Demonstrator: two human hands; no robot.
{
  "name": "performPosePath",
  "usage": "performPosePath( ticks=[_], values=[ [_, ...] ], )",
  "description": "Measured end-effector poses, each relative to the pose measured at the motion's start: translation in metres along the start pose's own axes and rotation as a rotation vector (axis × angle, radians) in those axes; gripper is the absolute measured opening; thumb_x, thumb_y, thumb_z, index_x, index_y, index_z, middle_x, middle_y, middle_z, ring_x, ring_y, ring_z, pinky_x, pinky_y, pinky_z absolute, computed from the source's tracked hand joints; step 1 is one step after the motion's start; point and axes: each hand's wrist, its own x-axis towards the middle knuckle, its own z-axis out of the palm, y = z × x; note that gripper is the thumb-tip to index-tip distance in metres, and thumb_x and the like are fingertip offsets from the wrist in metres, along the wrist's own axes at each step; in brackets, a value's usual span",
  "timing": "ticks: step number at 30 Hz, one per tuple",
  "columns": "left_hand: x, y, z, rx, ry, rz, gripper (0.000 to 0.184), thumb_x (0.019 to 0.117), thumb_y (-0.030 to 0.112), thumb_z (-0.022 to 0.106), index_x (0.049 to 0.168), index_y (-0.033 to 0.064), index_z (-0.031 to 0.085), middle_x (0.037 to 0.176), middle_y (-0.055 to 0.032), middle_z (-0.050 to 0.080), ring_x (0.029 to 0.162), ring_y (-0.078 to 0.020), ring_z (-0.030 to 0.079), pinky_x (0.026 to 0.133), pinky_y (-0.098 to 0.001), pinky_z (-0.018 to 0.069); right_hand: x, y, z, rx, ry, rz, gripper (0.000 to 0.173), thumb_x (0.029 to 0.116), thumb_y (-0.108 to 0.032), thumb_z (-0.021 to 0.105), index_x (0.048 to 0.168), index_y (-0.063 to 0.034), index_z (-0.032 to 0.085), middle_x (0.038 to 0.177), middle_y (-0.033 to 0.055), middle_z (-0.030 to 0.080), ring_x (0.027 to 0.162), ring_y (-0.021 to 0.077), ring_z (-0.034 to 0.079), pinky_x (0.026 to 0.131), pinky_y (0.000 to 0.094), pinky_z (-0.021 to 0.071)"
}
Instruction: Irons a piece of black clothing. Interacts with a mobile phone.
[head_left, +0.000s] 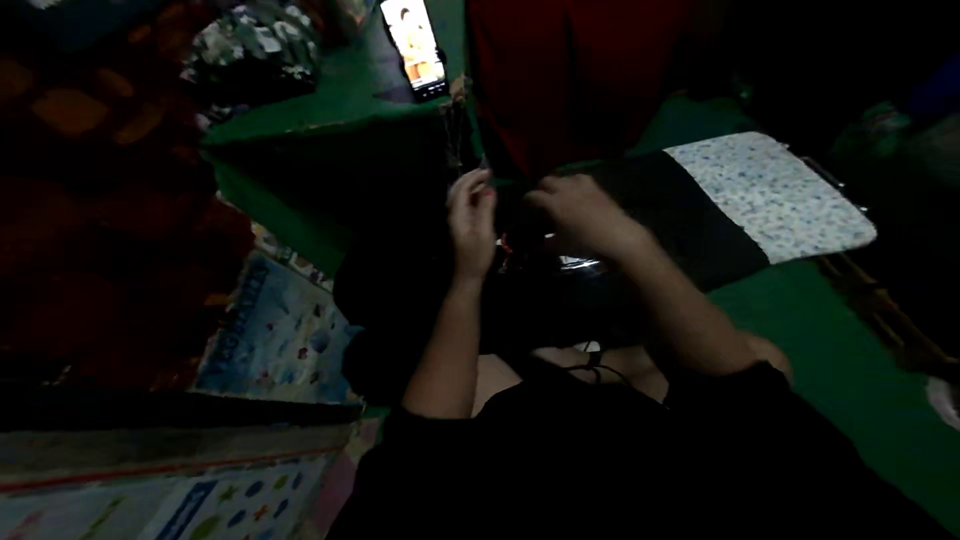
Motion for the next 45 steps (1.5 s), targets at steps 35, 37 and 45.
performPosePath(
  ticks=[35, 37, 45],
  values=[
    [-0.070, -0.072, -0.050, 1.072, -0.302, -0.491, 0.064, 0.1080, 0.053, 0.037, 0.162, 0.0182, 0.033, 0.170, -0.0135, 0.022, 0.158, -0.0381, 0.014, 0.115, -0.0776, 0.0010, -0.083, 0.174, -0.045, 0.048, -0.097, 0.534, 0.054, 0.0797, -0.044, 0.089, 0.105, 0.0011, 0.074, 0.099, 0.0255, 0.071, 0.098, 0.0462, 0.068, 0.088, 0.0728, 0.0477],
    [-0.071, -0.071, -0.050, 1.071, -0.303, -0.490, 0.064, 0.1082, 0.052, 0.037, 0.161, 0.0167, 0.033, 0.170, -0.0144, 0.023, 0.157, -0.0395, 0.013, 0.115, -0.0785, 0.0011, -0.104, 0.151, -0.039, 0.065, -0.107, 0.464, 0.055, 0.0746, -0.043, 0.092, 0.105, -0.0010, 0.075, 0.095, 0.0235, 0.073, 0.095, 0.0452, 0.069, 0.086, 0.0730, 0.0485],
    [-0.067, -0.072, -0.045, 1.094, -0.323, -0.493, 0.069, 0.1073, 0.055, 0.037, 0.162, 0.0140, 0.030, 0.170, -0.0161, 0.021, 0.157, -0.0410, 0.013, 0.115, -0.0788, 0.0020, -0.122, 0.121, -0.028, -0.011, -0.096, 0.398, 0.057, 0.0725, -0.052, 0.090, 0.095, -0.0023, 0.074, 0.082, 0.0179, 0.071, 0.082, 0.0399, 0.069, 0.074, 0.0661, 0.0511]
  ],
)
